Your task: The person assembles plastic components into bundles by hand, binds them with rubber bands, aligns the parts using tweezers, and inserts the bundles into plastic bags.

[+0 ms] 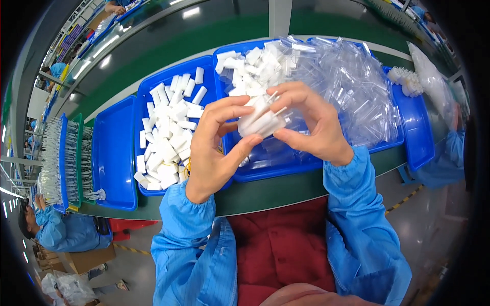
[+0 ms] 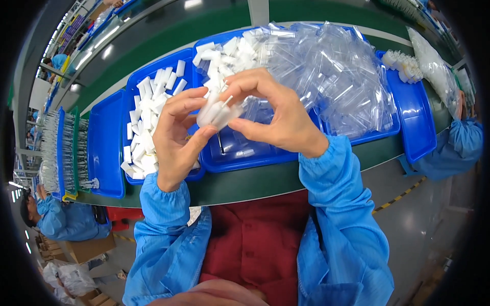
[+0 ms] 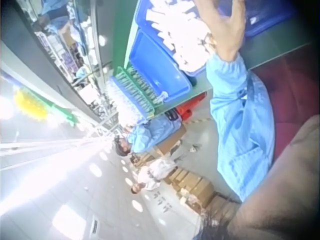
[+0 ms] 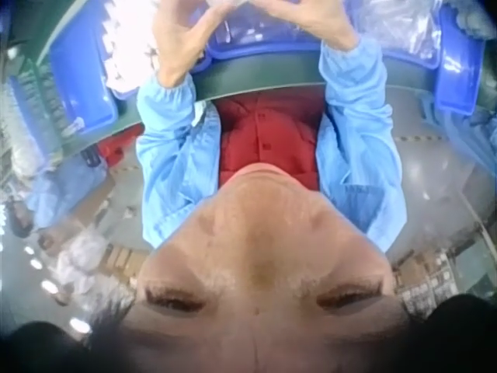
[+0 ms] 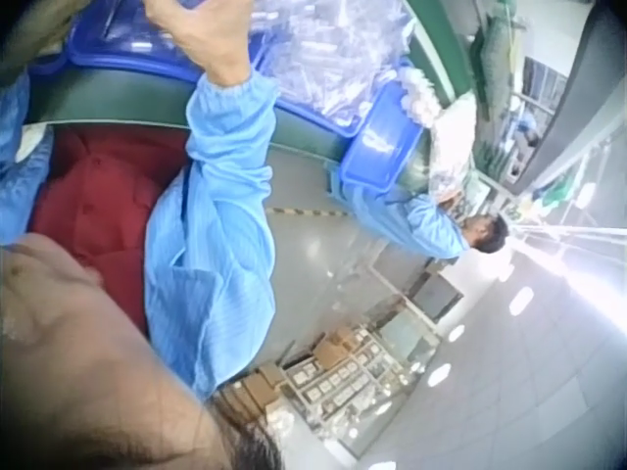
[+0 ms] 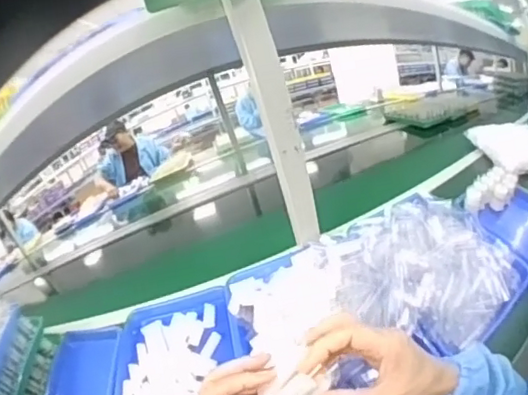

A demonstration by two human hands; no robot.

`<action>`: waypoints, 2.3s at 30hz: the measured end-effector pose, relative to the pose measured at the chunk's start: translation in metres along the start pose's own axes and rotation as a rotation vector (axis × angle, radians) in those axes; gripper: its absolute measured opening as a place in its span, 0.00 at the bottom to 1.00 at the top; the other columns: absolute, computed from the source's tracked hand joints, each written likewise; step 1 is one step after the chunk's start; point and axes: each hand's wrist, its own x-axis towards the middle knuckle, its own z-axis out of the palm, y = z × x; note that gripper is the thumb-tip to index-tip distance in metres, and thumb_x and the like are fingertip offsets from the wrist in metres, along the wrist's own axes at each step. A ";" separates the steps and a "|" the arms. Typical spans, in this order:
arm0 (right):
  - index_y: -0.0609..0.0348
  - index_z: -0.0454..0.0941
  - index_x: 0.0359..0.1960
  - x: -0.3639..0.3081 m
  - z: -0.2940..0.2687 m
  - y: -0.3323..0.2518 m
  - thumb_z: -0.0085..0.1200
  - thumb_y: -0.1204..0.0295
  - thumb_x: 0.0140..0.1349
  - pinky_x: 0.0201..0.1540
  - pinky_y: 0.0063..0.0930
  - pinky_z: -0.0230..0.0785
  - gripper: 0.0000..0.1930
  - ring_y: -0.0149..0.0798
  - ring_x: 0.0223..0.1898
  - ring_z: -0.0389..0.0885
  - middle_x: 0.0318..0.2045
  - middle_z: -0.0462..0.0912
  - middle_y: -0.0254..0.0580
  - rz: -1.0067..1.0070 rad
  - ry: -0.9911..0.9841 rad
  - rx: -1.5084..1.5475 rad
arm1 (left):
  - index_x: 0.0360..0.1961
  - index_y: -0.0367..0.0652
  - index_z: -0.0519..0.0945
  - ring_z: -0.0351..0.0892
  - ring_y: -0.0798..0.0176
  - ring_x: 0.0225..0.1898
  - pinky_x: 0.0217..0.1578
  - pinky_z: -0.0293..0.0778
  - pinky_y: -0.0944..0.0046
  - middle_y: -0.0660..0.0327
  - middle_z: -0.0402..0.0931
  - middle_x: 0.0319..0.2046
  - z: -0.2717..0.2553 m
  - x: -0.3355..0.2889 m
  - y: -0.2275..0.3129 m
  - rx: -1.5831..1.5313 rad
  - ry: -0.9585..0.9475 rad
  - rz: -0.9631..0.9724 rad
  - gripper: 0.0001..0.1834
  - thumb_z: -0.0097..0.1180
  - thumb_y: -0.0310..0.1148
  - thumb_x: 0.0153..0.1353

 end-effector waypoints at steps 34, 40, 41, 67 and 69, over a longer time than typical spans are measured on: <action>0.63 0.67 0.60 0.013 0.016 -0.017 0.55 0.77 0.66 0.56 0.29 0.72 0.21 0.38 0.51 0.80 0.43 0.82 0.48 0.203 0.351 0.331 | 0.44 0.34 0.79 0.76 0.58 0.53 0.49 0.81 0.61 0.53 0.67 0.55 0.004 0.000 -0.007 0.025 0.116 -0.052 0.14 0.65 0.19 0.56; 0.63 0.68 0.56 0.012 0.018 -0.011 0.56 0.75 0.65 0.55 0.30 0.70 0.19 0.37 0.51 0.80 0.46 0.82 0.48 0.181 0.287 0.294 | 0.45 0.32 0.78 0.76 0.59 0.53 0.49 0.80 0.62 0.53 0.67 0.56 0.007 -0.001 -0.007 -0.162 0.155 -0.178 0.14 0.64 0.19 0.57; 0.62 0.68 0.56 0.011 0.018 -0.008 0.56 0.75 0.65 0.55 0.30 0.69 0.19 0.37 0.51 0.79 0.46 0.82 0.48 0.167 0.276 0.301 | 0.45 0.32 0.78 0.75 0.59 0.54 0.50 0.80 0.61 0.53 0.67 0.56 0.007 -0.002 -0.005 -0.164 0.158 -0.195 0.14 0.64 0.19 0.57; 0.62 0.73 0.50 0.007 0.003 0.001 0.54 0.74 0.66 0.53 0.27 0.69 0.12 0.31 0.49 0.77 0.46 0.80 0.44 0.179 0.133 0.262 | 0.43 0.35 0.80 0.77 0.61 0.51 0.44 0.81 0.64 0.55 0.70 0.54 0.007 -0.002 -0.007 -0.090 0.150 -0.240 0.12 0.64 0.24 0.59; 0.62 0.73 0.50 0.007 0.004 0.002 0.53 0.75 0.67 0.53 0.28 0.69 0.12 0.32 0.49 0.77 0.46 0.80 0.44 0.134 0.102 0.237 | 0.43 0.35 0.80 0.77 0.61 0.51 0.44 0.81 0.64 0.55 0.70 0.53 0.007 -0.002 -0.006 -0.070 0.152 -0.230 0.12 0.64 0.24 0.59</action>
